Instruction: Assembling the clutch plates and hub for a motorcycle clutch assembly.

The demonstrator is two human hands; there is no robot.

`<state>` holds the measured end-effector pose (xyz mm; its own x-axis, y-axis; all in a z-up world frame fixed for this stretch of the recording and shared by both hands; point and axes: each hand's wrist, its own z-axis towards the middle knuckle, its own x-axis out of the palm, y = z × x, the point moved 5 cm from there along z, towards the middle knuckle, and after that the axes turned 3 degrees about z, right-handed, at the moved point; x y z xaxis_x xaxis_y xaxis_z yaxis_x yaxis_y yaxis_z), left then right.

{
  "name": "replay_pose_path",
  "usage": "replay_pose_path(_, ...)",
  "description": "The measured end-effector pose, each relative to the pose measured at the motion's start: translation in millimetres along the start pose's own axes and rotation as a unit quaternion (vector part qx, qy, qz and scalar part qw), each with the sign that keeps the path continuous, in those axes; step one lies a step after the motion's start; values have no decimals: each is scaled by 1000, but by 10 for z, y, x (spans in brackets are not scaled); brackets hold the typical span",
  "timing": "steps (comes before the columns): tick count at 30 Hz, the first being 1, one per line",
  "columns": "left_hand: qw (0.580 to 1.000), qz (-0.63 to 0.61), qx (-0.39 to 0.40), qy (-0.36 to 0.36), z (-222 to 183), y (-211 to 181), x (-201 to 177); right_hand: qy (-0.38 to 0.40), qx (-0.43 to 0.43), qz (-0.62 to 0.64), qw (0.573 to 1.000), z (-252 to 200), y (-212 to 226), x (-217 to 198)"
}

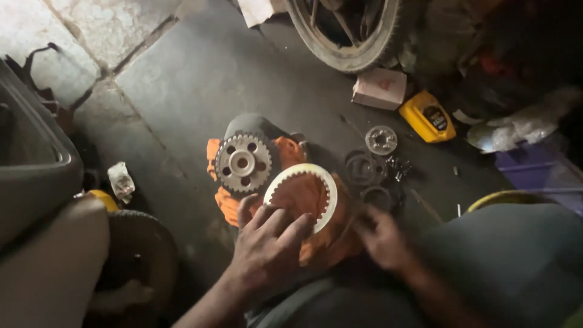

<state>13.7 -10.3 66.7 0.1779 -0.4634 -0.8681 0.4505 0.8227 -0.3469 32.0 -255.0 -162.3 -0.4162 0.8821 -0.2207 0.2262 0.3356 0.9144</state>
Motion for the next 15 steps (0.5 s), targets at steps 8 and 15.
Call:
replay_pose_path(8, 995, 88, 50, -10, -458, -14, 308, -104, -119, 137, 978, -291, 583, -259)
replay_pose_path(15, 986, -7, 135, -94, -610, -30, 516, 15, 58, 354, 933, -191, 1249, 284)
